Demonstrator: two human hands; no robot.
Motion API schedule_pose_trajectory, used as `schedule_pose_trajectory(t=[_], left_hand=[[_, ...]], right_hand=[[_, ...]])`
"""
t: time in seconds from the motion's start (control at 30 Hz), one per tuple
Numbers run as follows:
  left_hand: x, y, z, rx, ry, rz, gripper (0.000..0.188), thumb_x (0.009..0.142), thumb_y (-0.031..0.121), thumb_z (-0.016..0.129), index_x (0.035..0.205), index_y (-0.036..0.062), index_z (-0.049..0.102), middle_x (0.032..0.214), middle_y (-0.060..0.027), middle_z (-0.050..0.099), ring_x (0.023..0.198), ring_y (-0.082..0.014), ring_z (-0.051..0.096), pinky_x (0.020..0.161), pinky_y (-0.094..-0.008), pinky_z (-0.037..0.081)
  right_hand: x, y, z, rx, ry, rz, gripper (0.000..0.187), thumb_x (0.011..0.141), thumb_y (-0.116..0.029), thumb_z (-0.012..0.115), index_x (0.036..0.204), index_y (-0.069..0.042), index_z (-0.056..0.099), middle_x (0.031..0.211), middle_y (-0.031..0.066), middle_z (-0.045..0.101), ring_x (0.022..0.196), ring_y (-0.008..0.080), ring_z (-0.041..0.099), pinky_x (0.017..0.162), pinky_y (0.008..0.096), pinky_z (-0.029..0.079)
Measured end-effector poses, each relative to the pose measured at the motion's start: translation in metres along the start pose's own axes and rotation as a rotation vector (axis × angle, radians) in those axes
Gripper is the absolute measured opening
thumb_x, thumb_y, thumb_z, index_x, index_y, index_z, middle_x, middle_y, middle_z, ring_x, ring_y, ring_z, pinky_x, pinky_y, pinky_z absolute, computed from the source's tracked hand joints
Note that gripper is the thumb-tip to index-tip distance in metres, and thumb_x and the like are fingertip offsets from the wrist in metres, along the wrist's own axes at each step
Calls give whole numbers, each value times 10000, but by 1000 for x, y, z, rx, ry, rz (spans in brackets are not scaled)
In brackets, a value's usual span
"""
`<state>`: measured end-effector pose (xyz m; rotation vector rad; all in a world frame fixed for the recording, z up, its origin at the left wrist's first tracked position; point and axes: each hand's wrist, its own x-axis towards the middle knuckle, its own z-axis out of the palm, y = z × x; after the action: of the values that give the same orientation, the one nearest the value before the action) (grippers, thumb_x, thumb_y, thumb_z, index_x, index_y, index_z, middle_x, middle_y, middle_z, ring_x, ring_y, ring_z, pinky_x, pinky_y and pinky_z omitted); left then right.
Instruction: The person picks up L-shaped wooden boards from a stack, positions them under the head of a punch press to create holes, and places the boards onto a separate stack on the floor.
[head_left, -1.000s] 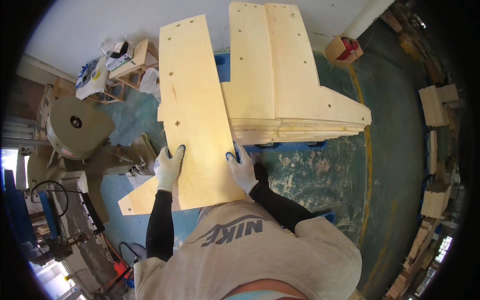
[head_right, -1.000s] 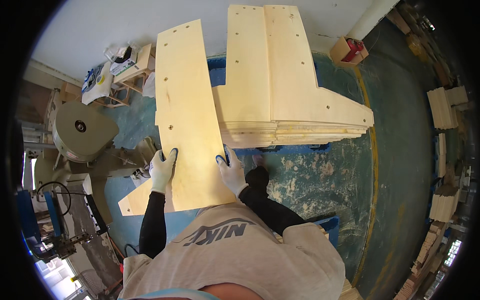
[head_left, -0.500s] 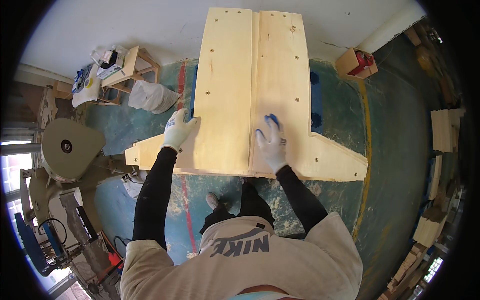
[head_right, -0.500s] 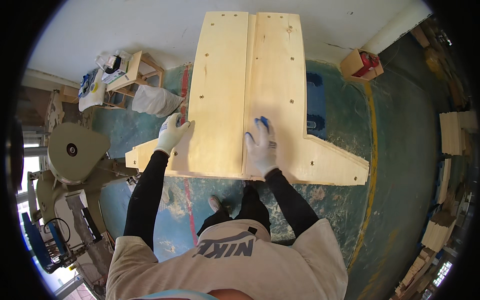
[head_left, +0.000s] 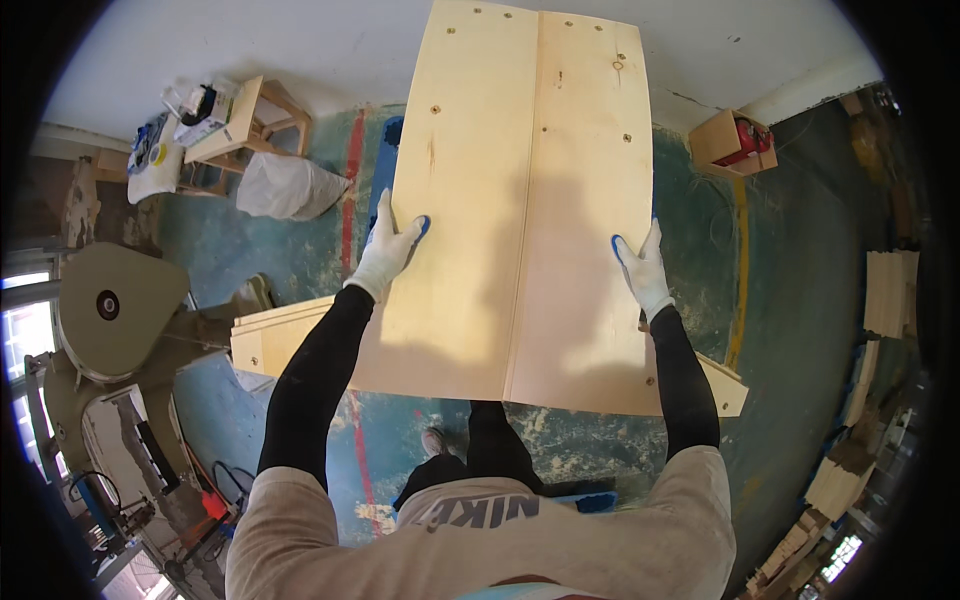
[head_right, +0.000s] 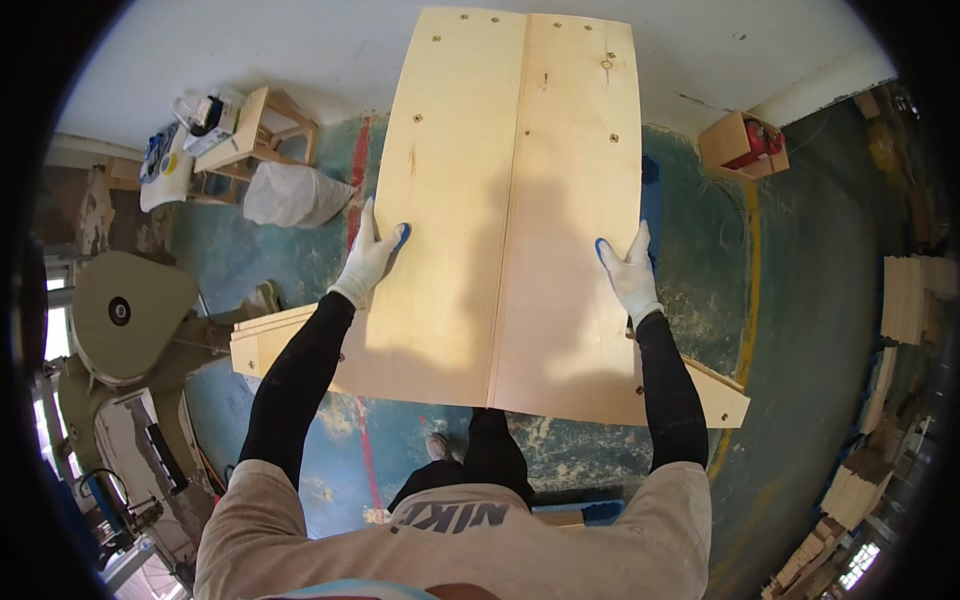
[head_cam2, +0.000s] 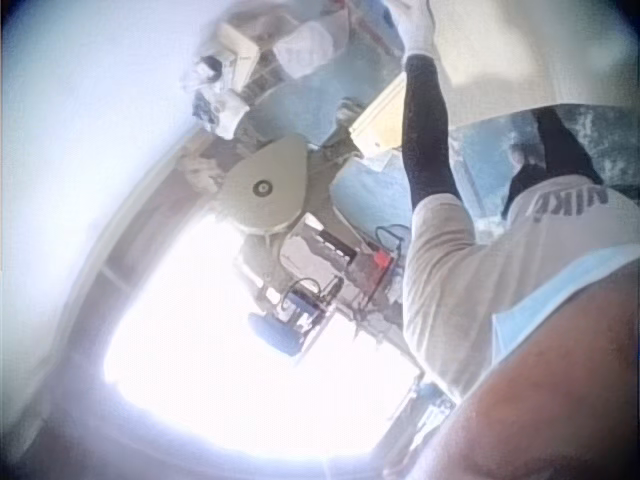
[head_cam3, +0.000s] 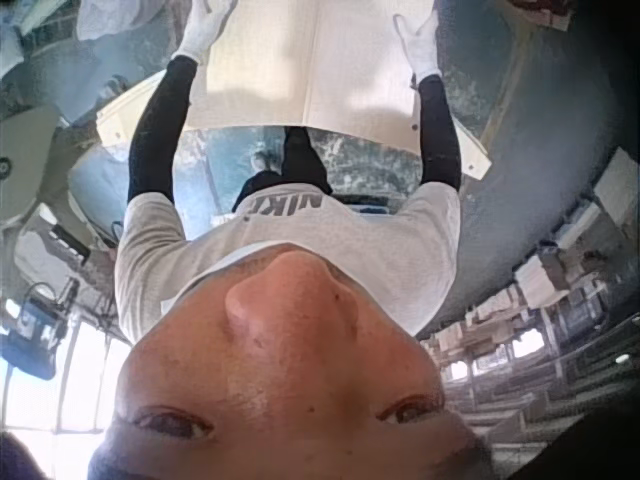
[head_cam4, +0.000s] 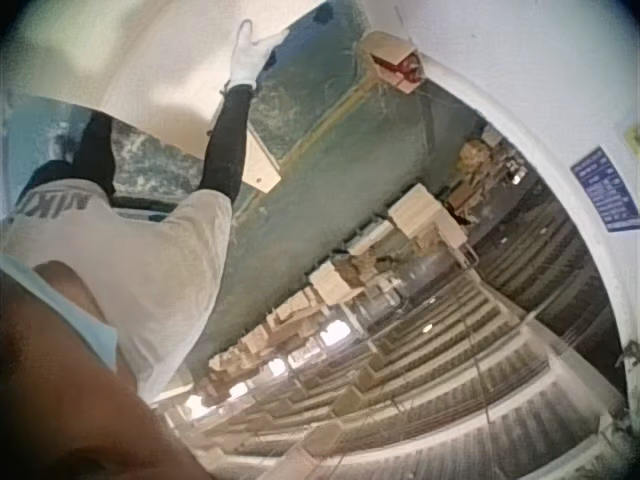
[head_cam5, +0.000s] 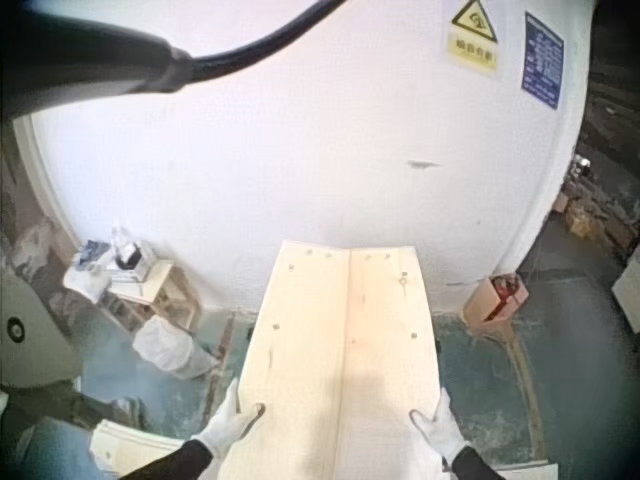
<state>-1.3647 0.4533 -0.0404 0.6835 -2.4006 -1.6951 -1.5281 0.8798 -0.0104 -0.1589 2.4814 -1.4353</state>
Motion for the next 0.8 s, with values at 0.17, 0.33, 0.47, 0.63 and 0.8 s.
schedule_pose_trajectory(t=[0.17, 0.33, 0.47, 0.63, 0.8], left_hand=[[-35, 28, -26, 258, 146, -42, 937, 932, 388, 719, 1560, -98, 222, 1525, -330, 413, 1440, -386, 418, 1169, -403, 357], [-205, 62, -31, 152, 445, 352, 535, 931, 307, 705, 1379, 56, 556, 1270, -195, 628, 1152, -393, 603, 983, -462, 495], [-410, 30, -22, -43, 624, 68, 381, 920, 291, 695, 1233, 77, 655, 1122, -145, 691, 1068, -373, 644, 932, -457, 522], [-641, -80, 28, -157, 1081, -780, 390, 928, 301, 635, 1213, 36, 650, 1186, -197, 667, 1124, -375, 632, 961, -432, 509], [-868, -196, 121, -457, 1345, -1444, 548, 923, 422, 629, 1312, 36, 611, 1319, -219, 620, 1245, -366, 585, 1058, -419, 457]], right_hand=[[4, -25, 13, -138, -32, -101, 914, 912, -266, 772, 1569, 27, 207, 1483, 233, 469, 1342, 279, 484, 1115, 350, 385], [-98, -119, 70, 126, 83, -21, 438, 951, -130, 677, 1319, 52, 524, 1211, 211, 642, 1003, 279, 653, 888, 440, 582], [-206, -114, 108, -10, -282, -636, 312, 1024, -76, 572, 1299, 71, 566, 1246, 199, 630, 1087, 285, 644, 1000, 395, 530], [-377, -129, 216, -241, -1388, -335, 291, 1056, -90, 527, 1309, 45, 575, 1229, 157, 654, 1031, 231, 657, 929, 350, 542], [-520, -84, 326, -528, -1689, -113, 301, 1050, -111, 546, 1314, 30, 576, 1249, 137, 645, 1044, 215, 660, 922, 346, 547]])
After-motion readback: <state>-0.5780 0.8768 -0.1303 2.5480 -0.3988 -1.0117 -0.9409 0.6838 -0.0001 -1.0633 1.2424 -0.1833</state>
